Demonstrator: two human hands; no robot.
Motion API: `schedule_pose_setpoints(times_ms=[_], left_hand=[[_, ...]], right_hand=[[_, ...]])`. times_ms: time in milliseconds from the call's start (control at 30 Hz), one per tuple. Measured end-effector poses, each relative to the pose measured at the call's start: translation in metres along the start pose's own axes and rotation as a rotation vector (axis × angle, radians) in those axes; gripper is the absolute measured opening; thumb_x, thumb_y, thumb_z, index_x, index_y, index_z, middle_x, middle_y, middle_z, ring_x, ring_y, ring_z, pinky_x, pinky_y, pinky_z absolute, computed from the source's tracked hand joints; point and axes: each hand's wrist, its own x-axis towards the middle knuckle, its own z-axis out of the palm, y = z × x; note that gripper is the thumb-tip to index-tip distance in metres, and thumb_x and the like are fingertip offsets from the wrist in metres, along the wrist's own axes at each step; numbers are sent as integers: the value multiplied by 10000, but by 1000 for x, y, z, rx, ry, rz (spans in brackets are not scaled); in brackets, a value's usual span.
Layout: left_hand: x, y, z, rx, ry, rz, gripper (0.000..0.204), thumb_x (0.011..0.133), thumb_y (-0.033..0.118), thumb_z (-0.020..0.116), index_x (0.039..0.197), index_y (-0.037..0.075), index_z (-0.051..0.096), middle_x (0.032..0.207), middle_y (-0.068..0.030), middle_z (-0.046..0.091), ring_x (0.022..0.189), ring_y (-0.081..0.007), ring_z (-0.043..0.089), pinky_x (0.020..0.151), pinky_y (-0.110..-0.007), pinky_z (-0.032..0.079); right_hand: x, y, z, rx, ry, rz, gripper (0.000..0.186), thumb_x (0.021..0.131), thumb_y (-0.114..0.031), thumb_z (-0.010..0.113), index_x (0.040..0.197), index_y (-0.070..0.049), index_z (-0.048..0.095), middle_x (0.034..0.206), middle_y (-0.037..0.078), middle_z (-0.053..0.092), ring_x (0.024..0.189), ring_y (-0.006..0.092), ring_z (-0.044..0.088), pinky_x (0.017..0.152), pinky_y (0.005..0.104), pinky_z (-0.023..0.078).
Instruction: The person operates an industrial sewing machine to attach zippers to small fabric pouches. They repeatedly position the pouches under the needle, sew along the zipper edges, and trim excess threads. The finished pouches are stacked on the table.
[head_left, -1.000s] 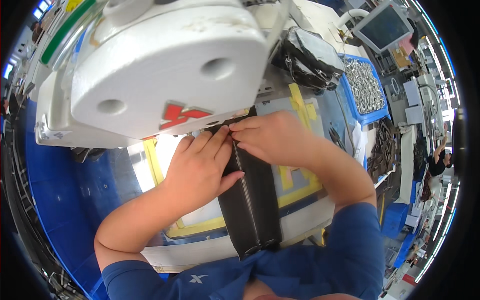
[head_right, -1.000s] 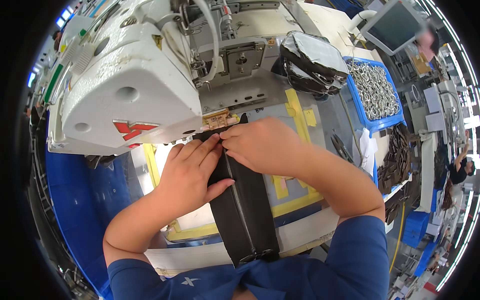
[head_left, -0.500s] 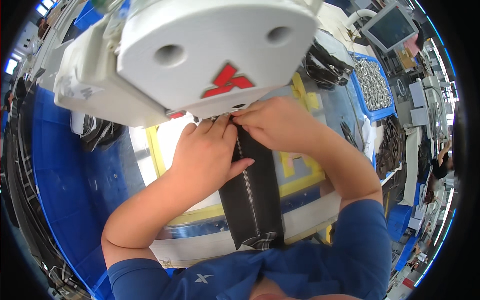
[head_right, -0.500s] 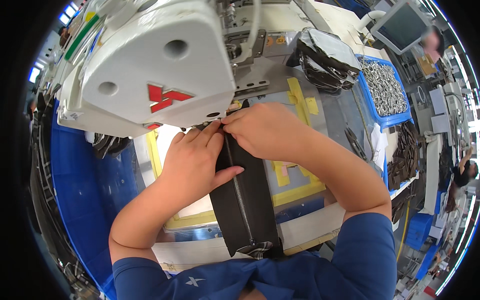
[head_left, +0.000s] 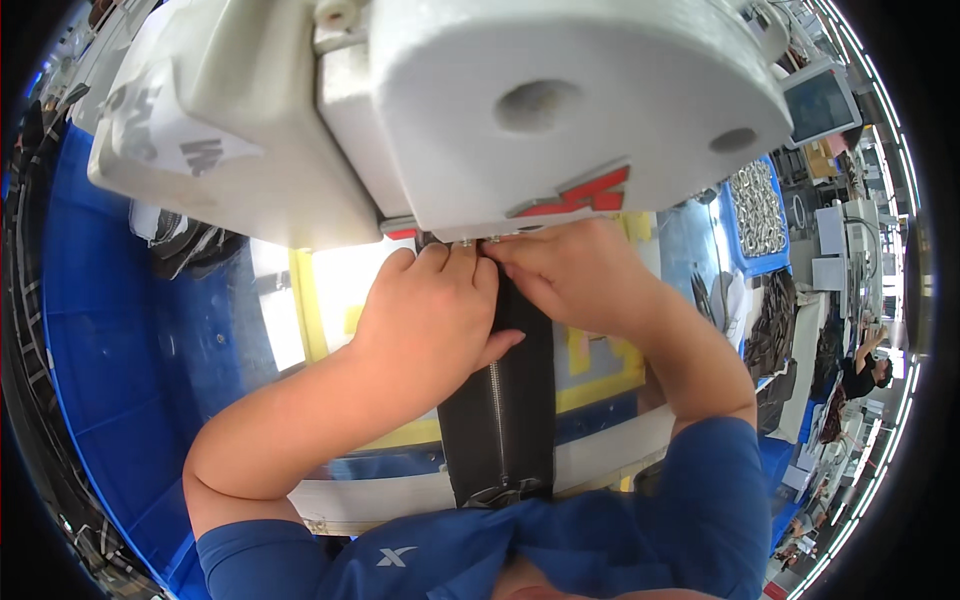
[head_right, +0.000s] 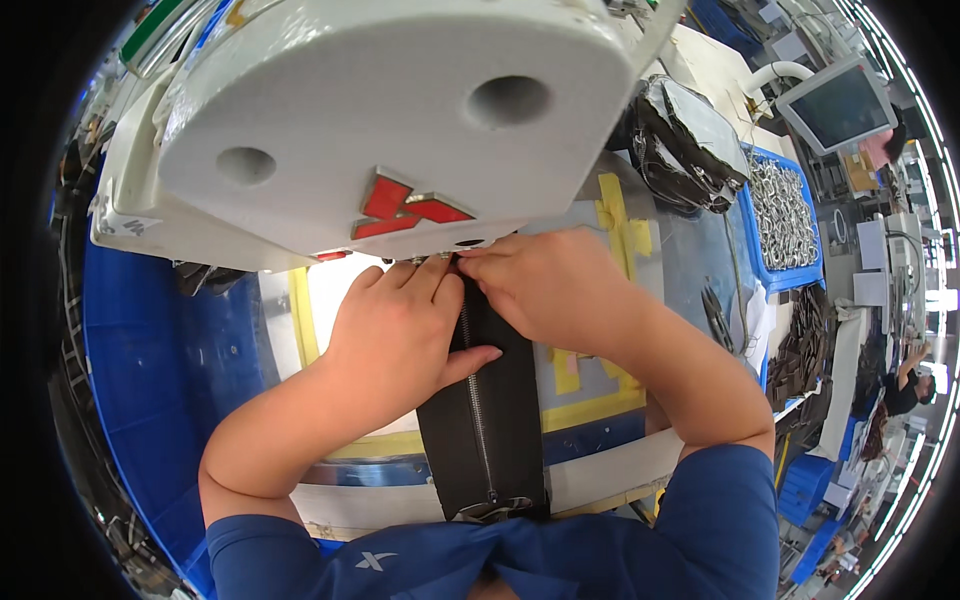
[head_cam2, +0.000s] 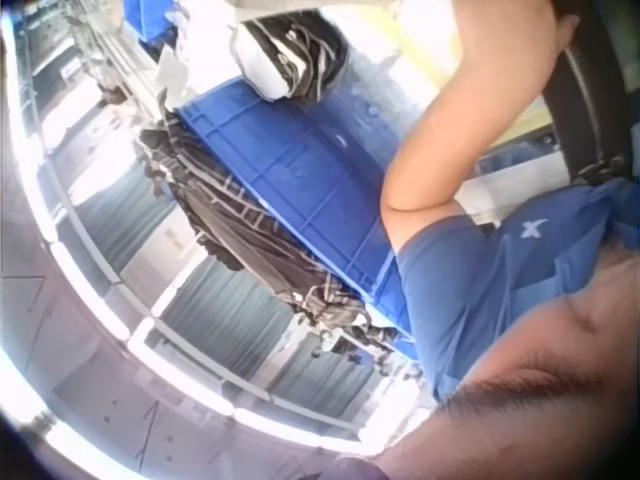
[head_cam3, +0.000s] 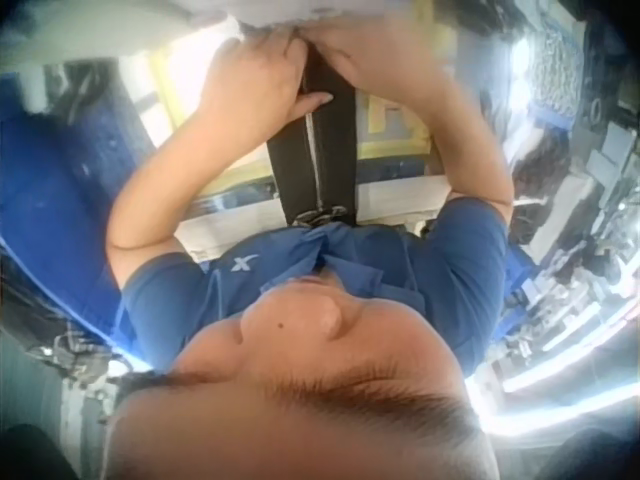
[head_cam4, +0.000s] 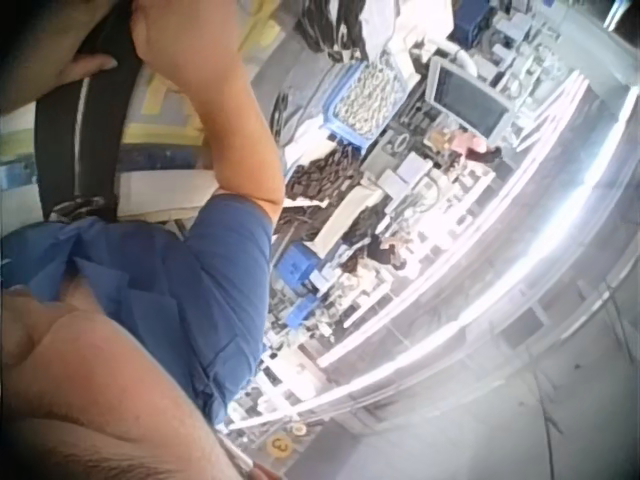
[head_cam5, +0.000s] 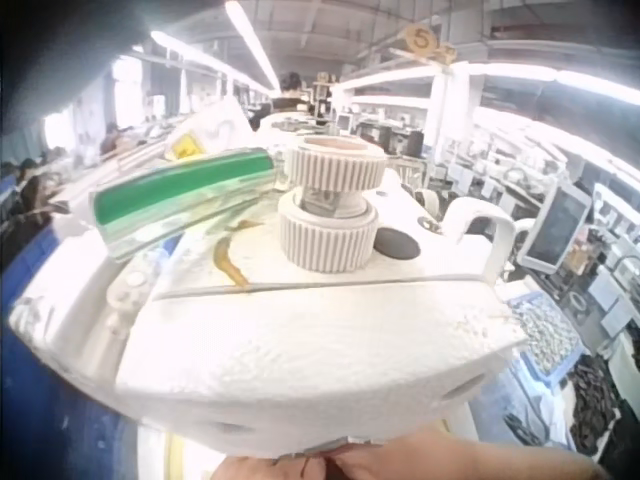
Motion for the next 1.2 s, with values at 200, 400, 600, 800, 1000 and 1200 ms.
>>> schedule_pose_setpoints(times_ms=[200, 400, 600, 800, 1000, 1200], left_hand=[[2, -2, -2, -28, -14, 13, 630, 758, 480, 881, 1069, -29, 676, 1128, -166, 704, 951, -313, 701, 825, -409, 547], [2, -2, 3, -45, 67, 48, 657, 755, 474, 884, 1099, -48, 680, 1128, -168, 695, 917, -309, 692, 807, -402, 547], [1, -1, -1, -27, 28, 24, 671, 747, 477, 885, 1108, -51, 682, 1127, -157, 697, 914, -293, 690, 787, -390, 537], [-1, 0, -2, -15, 40, 29, 688, 734, 479, 889, 1119, -54, 685, 1132, -161, 701, 916, -288, 688, 792, -390, 536], [-1, 1, -2, -18, 8, 22, 751, 742, 500, 879, 1182, -72, 669, 1278, -220, 692, 1002, -346, 701, 861, -428, 544], [2, 8, 5, -7, 12, 90, 859, 755, 525, 862, 1334, -68, 636, 1455, -260, 603, 1210, -384, 621, 1043, -480, 459]], right_hand=[[0, 2, 2, 9, 8, -4, 257, 886, -137, 690, 1126, -87, 769, 1075, 50, 791, 932, 249, 759, 767, 385, 611], [-6, 1, -1, 19, 19, 29, 278, 885, -133, 696, 1145, -79, 778, 1113, 46, 789, 948, 241, 760, 791, 376, 615], [-7, 5, 4, 46, 23, -15, 319, 892, -161, 709, 1197, -87, 764, 1177, 45, 778, 944, 240, 759, 783, 377, 616], [-13, -1, 3, -23, -27, -1, 369, 910, -188, 709, 1268, -103, 739, 1241, 24, 760, 952, 221, 759, 767, 372, 617], [-15, 6, 13, -16, 56, -43, 338, 936, -194, 680, 1254, -100, 749, 1265, 9, 757, 995, 198, 760, 765, 362, 623], [-24, 6, -7, -31, -84, 24, 315, 971, -198, 631, 1246, -105, 755, 1333, 17, 740, 1133, 203, 733, 808, 379, 626]])
